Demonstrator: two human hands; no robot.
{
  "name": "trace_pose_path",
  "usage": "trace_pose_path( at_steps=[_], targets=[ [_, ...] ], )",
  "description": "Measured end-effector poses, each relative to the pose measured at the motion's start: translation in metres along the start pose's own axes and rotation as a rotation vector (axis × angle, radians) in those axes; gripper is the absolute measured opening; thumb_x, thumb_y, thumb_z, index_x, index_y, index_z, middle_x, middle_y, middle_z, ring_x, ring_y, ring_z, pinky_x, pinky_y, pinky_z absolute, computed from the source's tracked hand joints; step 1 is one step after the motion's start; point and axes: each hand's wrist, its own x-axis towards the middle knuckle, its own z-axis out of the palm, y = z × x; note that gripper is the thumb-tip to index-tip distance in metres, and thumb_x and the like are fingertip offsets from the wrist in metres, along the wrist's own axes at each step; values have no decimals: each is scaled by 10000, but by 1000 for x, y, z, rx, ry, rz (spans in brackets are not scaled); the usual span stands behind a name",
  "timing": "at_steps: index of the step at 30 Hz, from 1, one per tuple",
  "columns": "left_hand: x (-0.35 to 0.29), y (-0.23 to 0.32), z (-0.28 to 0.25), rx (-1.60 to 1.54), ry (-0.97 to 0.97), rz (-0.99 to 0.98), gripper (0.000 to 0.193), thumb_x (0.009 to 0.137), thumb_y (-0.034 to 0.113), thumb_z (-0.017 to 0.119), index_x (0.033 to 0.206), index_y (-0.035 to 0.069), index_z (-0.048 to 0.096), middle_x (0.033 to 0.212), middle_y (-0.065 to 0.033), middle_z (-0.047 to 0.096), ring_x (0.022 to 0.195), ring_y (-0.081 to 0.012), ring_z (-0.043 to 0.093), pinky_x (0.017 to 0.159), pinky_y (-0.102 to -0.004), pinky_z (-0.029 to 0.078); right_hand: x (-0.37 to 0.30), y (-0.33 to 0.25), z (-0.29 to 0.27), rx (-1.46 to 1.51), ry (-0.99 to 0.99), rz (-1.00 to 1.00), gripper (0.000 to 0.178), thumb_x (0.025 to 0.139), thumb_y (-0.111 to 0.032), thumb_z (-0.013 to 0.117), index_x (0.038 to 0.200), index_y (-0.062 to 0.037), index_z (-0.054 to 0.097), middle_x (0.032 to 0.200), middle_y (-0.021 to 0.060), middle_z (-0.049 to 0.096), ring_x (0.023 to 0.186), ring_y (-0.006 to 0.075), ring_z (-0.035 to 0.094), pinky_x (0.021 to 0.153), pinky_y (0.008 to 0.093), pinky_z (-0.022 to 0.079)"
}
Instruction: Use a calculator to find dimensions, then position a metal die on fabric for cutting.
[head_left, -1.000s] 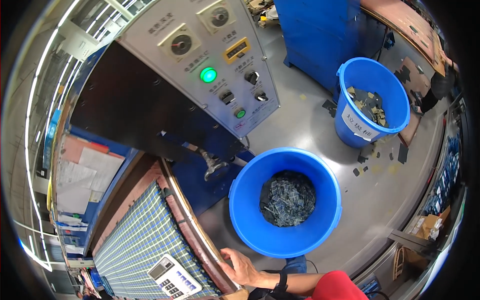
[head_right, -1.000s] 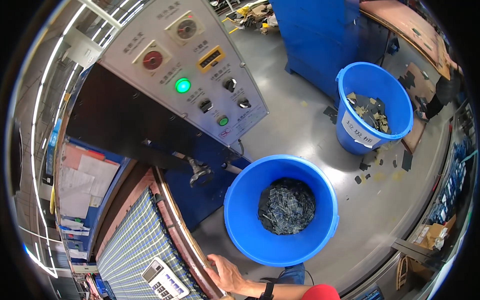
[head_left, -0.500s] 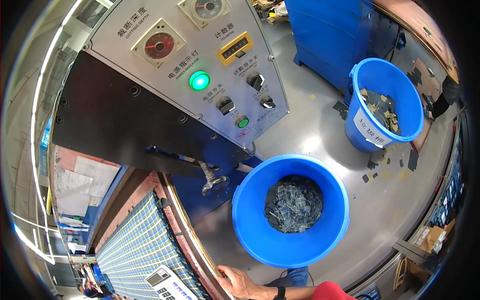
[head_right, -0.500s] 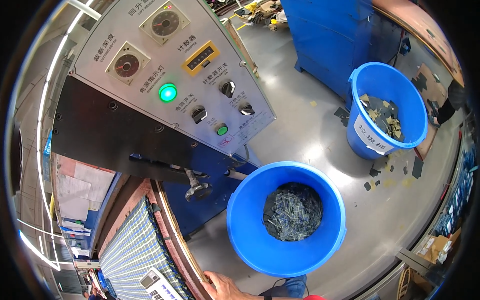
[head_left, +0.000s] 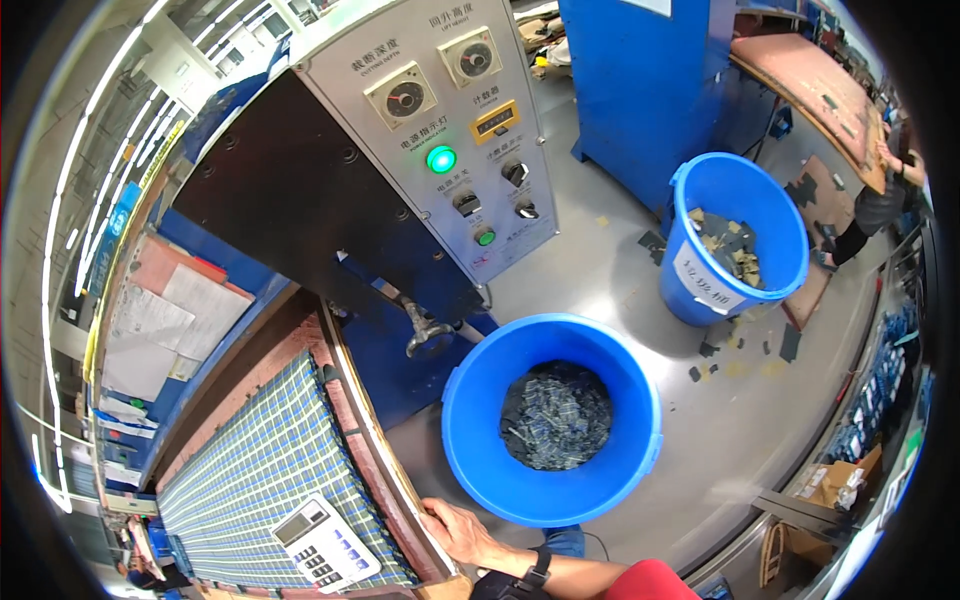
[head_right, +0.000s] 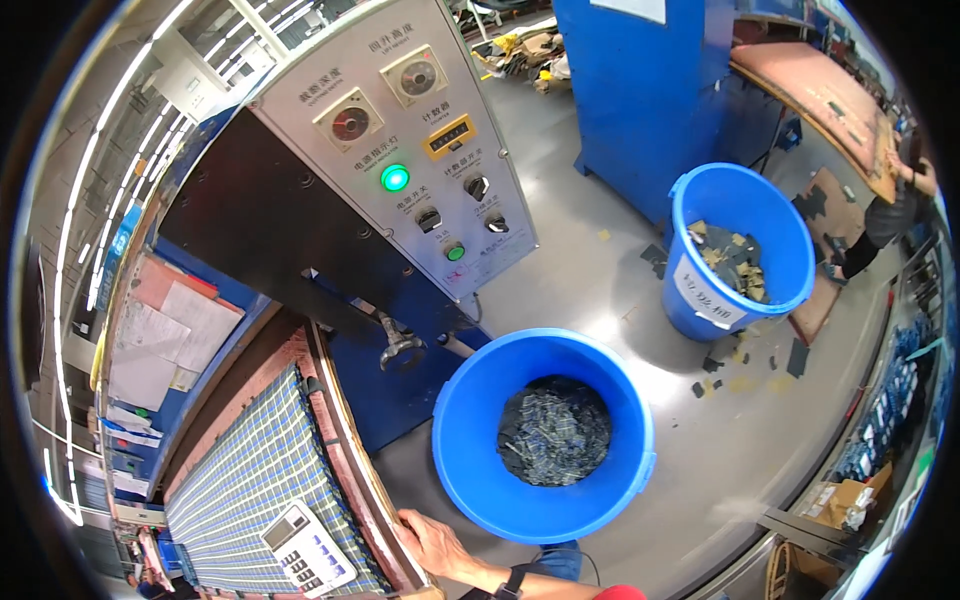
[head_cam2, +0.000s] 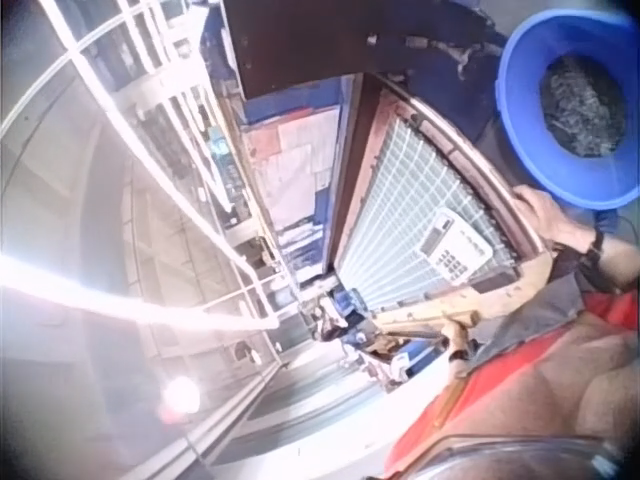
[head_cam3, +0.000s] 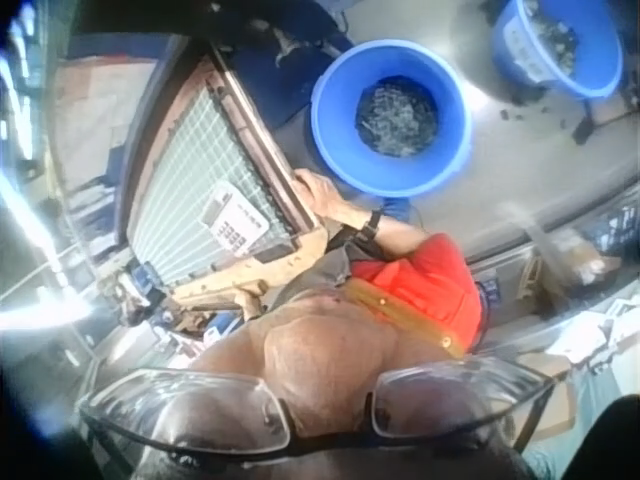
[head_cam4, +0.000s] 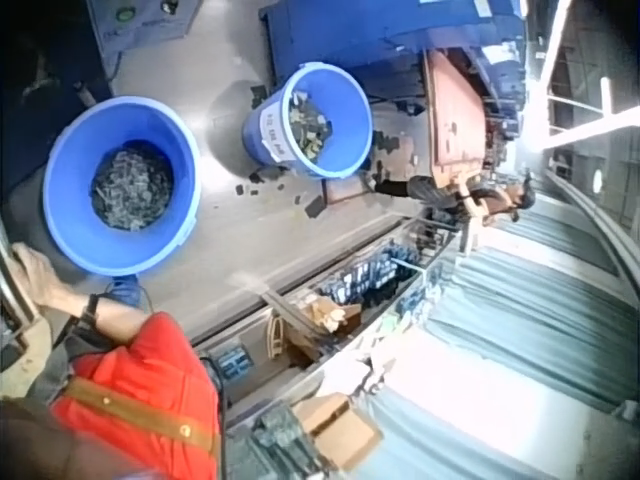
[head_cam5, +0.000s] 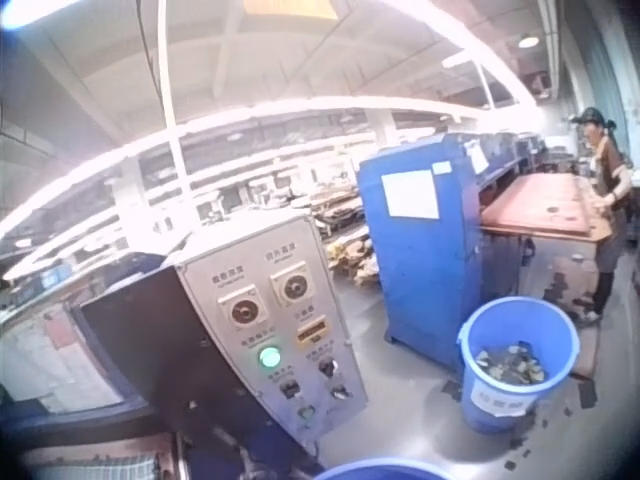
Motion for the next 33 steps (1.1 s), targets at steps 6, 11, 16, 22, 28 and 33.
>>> trace_pose_path(
  at_steps=[6, 11, 16, 22, 28, 33],
  targets=[
    [-107, -94, -75, 66, -97, -155, 542, 1062, 296, 565, 1459, -68, 502, 1406, -234, 620, 1283, -376, 601, 1097, -406, 458, 2, 1, -24, -262, 139, 112, 294, 1078, -307, 489, 1121, -47, 620, 966, 258, 674, 893, 469, 669, 769, 500, 548],
    [-152, -118, -166, -52, -20, 7, 347, 1035, 154, 574, 1333, -18, 616, 1239, -224, 684, 1152, -370, 646, 1015, -417, 488, -9, -69, -68, -153, 374, -10, 203, 1071, -175, 576, 1003, -6, 665, 876, 63, 708, 727, 111, 650, 659, 274, 526],
    [-105, -98, -150, -108, -26, 280, 206, 1029, 53, 560, 1197, 28, 677, 950, -147, 629, 828, -320, 595, 746, -417, 480, -37, -145, -36, -383, 370, -71, 192, 1066, -143, 581, 1079, 12, 692, 923, 70, 729, 780, 102, 644, 716, 262, 527],
    [-61, -226, -139, -126, 44, 161, 203, 1053, 93, 559, 1189, 10, 684, 1041, -163, 706, 932, -319, 672, 820, -401, 513, -57, -193, 44, -1016, -138, -574, 206, 845, 29, 716, 1039, -11, 659, 1025, 138, 715, 960, 343, 674, 836, 437, 532],
    [-33, -310, -97, -132, -76, -87, 293, 1083, 223, 538, 1282, 51, 667, 1205, -172, 727, 1099, -319, 698, 917, -385, 527, -47, -190, 93, -1215, -310, -644, 336, 824, -14, 741, 1135, -13, 613, 1211, 140, 673, 1158, 357, 607, 951, 478, 476],
    [-27, -361, -107, 7, -114, -122, 363, 1122, 331, 464, 1388, 149, 631, 1255, -109, 729, 1140, -246, 699, 906, -375, 543, -21, -171, 132, -1234, -386, -620, 358, 865, -36, 706, 1201, -34, 584, 1344, 131, 633, 1305, 372, 535, 1036, 514, 419]
  ],
)
